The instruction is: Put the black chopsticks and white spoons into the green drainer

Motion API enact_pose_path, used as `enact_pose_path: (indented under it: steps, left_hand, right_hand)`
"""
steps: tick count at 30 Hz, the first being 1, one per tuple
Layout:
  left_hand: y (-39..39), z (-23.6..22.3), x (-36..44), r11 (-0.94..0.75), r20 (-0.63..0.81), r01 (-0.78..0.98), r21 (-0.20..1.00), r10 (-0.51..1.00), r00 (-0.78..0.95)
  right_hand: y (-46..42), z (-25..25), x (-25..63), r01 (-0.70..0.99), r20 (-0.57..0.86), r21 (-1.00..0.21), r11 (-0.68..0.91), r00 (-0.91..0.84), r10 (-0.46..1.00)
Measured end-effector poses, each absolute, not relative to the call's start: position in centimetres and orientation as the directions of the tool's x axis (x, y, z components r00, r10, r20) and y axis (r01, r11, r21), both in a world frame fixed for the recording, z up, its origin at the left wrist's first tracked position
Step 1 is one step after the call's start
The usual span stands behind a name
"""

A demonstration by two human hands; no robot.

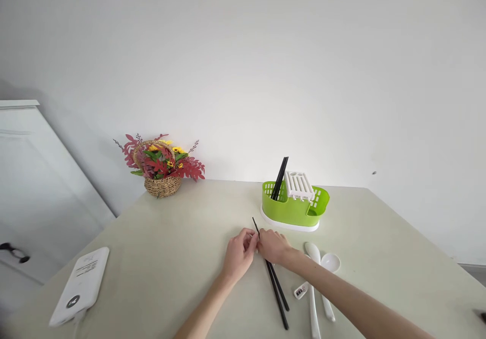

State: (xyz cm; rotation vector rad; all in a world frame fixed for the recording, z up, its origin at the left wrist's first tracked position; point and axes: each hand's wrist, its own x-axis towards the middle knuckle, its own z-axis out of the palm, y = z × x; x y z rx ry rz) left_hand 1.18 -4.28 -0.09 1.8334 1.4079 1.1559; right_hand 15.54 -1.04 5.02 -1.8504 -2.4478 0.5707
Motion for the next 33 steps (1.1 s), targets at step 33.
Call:
enact_pose_path:
  steps: [33]
  left_hand:
    - [-4.6,1.3,1.3,-0.423,0.32,0.428,0.799,0.901,0.293]
  right_hand:
    - [-2.5,10.0,17.8,0.536,0.408,-0.626,0.567,-0.394,0.823]
